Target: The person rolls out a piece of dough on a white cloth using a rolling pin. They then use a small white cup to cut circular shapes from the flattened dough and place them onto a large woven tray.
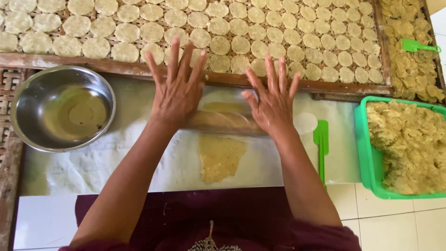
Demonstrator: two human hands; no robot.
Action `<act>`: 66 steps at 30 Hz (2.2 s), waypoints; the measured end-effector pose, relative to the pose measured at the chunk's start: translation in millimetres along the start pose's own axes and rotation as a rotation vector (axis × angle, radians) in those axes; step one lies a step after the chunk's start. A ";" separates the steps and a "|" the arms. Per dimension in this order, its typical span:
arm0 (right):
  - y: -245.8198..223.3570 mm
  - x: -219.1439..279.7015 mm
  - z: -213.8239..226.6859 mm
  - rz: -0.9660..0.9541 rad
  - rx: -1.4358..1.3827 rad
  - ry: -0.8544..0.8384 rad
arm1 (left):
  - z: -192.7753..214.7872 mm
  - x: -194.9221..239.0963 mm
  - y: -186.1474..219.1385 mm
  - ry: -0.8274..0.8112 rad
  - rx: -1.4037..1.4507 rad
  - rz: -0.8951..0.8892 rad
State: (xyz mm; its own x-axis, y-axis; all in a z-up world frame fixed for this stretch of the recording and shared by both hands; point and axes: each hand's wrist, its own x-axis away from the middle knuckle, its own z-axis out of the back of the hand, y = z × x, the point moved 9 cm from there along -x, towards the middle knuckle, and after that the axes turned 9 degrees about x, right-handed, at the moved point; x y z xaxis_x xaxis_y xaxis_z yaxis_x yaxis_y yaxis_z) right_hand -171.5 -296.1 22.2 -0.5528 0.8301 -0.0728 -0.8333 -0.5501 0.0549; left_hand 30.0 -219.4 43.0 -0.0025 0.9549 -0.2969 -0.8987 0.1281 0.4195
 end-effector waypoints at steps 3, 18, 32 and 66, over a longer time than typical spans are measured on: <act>-13.2 25.3 14.6 0.017 0.001 0.029 | -2.5 20.0 5.4 -0.041 -0.014 0.041; -35.7 135.6 20.6 0.130 0.014 0.182 | -5.3 126.0 50.3 -0.286 -0.205 0.119; 4.6 52.3 -12.3 0.241 0.017 0.224 | -18.8 45.7 0.0 -0.078 -0.241 -0.141; 11.0 -4.1 -16.4 0.003 -0.010 -0.034 | -2.6 12.0 -11.3 0.003 -0.138 0.045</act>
State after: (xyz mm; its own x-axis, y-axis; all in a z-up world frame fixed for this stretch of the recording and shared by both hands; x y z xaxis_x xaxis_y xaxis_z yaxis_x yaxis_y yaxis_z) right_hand -178.5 -307.1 6.8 -0.5546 0.8312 -0.0388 -0.8320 -0.5530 0.0454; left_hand 39.0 -210.1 32.4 -0.0450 0.9581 -0.2830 -0.9495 0.0471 0.3103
